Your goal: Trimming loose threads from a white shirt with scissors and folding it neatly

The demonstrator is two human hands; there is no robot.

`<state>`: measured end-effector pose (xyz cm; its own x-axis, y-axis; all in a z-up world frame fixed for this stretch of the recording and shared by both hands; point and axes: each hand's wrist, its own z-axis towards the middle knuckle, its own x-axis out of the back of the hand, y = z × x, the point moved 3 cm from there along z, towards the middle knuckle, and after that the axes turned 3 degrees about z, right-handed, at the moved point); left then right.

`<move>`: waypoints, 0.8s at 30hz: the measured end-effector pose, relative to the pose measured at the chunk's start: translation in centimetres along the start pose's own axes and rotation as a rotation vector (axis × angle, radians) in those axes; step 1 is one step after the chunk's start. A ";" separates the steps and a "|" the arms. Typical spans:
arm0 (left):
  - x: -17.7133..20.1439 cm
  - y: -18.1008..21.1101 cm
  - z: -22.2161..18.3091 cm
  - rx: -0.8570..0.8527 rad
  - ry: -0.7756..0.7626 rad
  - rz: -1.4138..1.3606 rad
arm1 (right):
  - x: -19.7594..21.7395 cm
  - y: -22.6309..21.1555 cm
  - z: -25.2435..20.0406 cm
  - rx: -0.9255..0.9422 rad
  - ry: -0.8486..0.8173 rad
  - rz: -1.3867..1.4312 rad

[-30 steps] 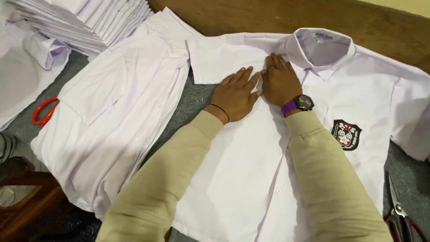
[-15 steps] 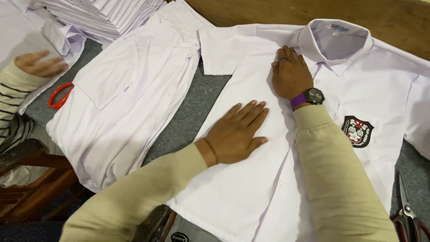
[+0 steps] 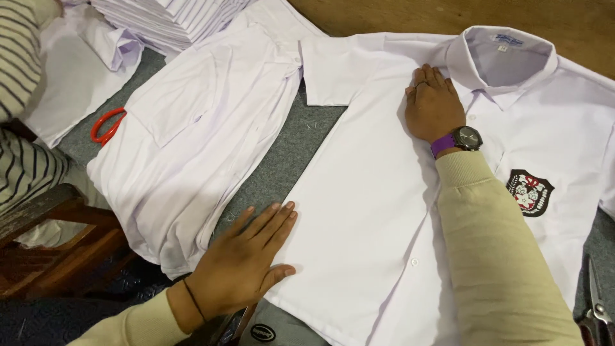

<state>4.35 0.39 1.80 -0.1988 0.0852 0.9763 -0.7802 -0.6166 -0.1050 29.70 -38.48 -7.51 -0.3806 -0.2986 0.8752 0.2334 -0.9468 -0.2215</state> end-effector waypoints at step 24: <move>0.5 2.6 -4.2 -0.110 -0.005 -0.112 | 1.6 -0.6 -0.1 0.101 -0.020 0.002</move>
<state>-0.23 2.09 1.21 -0.1044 0.1444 0.9840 -0.8574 -0.5144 -0.0155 28.84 -38.40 -6.05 -0.3624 -0.2966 0.8836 0.3235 -0.9291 -0.1792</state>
